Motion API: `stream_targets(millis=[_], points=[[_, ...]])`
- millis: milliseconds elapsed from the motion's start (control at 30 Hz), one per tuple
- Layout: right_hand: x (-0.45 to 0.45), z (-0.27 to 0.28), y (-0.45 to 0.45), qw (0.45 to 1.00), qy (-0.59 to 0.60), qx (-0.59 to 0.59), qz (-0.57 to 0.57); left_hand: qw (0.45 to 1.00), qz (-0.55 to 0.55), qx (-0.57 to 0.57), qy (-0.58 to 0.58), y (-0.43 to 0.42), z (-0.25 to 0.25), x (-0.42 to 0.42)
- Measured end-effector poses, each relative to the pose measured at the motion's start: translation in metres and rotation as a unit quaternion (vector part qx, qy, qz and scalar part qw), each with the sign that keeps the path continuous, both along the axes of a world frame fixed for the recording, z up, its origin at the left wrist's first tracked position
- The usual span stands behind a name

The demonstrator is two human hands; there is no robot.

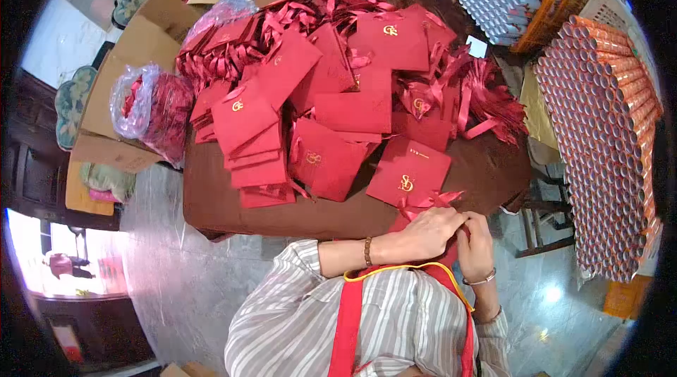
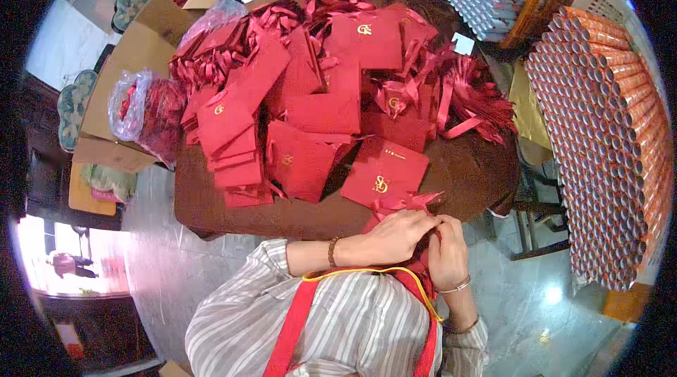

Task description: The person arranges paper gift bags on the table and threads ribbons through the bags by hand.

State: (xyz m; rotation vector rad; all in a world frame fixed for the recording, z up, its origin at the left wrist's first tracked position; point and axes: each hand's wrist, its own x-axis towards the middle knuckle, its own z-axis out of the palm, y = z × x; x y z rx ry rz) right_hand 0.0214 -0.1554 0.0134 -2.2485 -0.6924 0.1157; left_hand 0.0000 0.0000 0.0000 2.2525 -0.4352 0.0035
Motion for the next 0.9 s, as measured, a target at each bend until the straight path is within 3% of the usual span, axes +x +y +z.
stream_targets(millis=[67,100,300,500,567,633,700,733,833,900], points=[[0.004,0.005,-0.010,0.999,-0.029,0.022,0.012,0.993,0.007,-0.116,-0.015,-0.009,0.004,0.005],[-0.014,-0.007,0.018,0.999,-0.005,0.053,0.008,0.997,0.027,-0.075,0.006,0.017,0.005,-0.012],[-0.012,0.003,0.012,0.995,-0.091,0.024,-0.015,0.986,0.070,-0.143,0.047,0.002,-0.002,-0.005],[-0.018,0.014,0.009,0.997,-0.078,-0.001,-0.029,0.974,0.074,-0.195,0.083,-0.004,-0.001,-0.005],[-0.014,0.013,0.004,0.997,-0.074,0.005,-0.017,0.974,0.042,-0.221,0.031,-0.005,-0.006,-0.004],[-0.007,0.008,-0.003,0.998,-0.053,0.011,-0.010,0.977,-0.006,-0.213,-0.006,0.002,0.001,-0.001],[-0.005,0.013,0.000,1.000,-0.015,0.023,0.011,0.975,-0.031,-0.187,0.120,0.014,0.012,0.004],[-0.004,0.011,0.000,0.999,-0.006,0.028,0.022,0.976,-0.013,-0.185,0.114,0.018,0.010,0.004],[0.000,0.013,0.001,0.999,-0.008,0.008,0.044,0.989,-0.011,-0.145,0.038,0.024,0.010,0.006],[0.000,0.019,0.005,0.999,0.000,0.000,0.055,0.998,-0.006,-0.028,-0.049,0.026,0.014,0.004]])
